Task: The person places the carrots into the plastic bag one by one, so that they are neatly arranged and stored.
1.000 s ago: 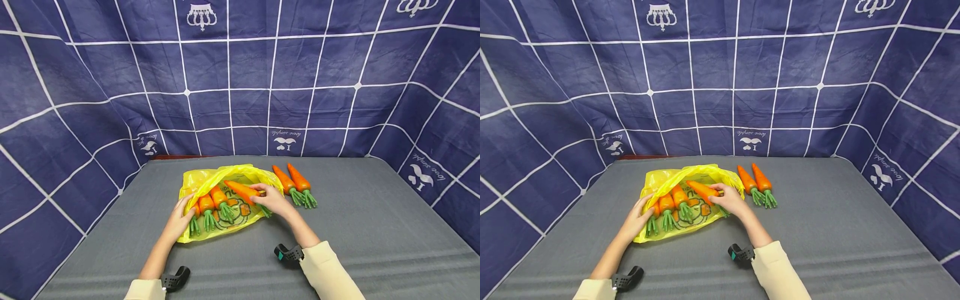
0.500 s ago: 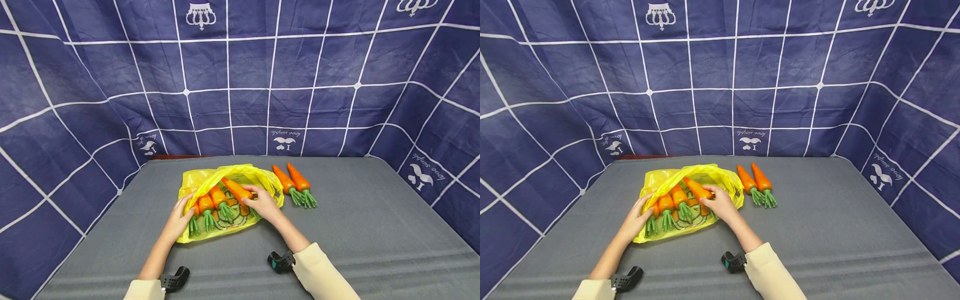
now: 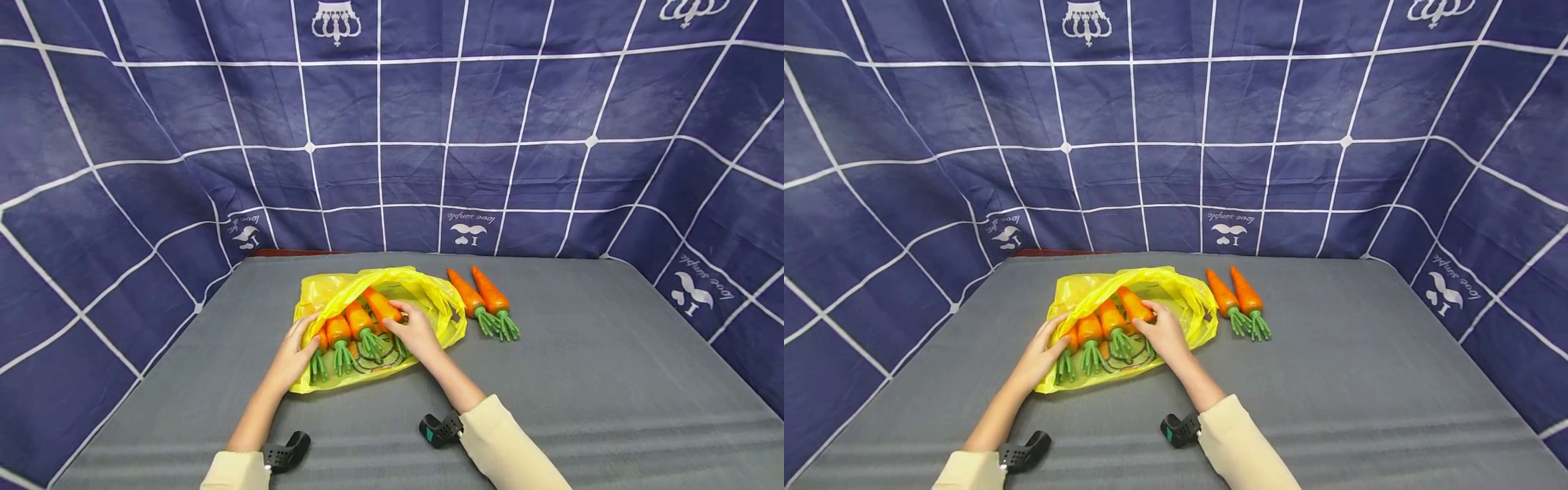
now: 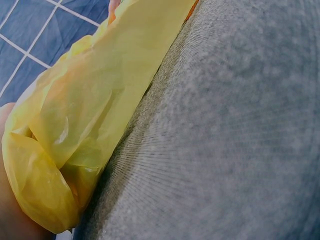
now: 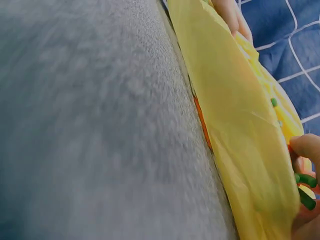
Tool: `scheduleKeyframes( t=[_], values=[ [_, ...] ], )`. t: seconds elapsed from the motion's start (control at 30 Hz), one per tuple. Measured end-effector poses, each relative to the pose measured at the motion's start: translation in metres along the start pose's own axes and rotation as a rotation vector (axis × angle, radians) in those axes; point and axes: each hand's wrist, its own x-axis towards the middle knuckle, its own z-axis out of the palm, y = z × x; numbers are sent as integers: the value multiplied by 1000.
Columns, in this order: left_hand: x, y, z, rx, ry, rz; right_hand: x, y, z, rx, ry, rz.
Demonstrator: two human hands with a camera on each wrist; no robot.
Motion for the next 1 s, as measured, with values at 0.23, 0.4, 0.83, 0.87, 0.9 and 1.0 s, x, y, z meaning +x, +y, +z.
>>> scheduleKeyframes(
  t=[0.23, 0.4, 0.83, 0.87, 0.9, 1.0],
  values=[
    [0, 2, 2, 5, -1, -2, 8, 4, 12, -12, 18, 13],
    [1, 2, 0, 15, 6, 3, 12, 4, 20, 6, 48, 26],
    [0, 1, -3, 23, -1, -30, 10, -6, 11, -158, -189, 14],
    [1, 1, -3, 23, -4, -32, 9, -7, 8, -186, -208, 5],
    [1, 1, -3, 25, -9, -35, 9, -9, 5, -206, -223, -2],
    [0, 1, -2, 33, -18, -40, 6, -13, -5, -244, -248, -4]
  ],
)
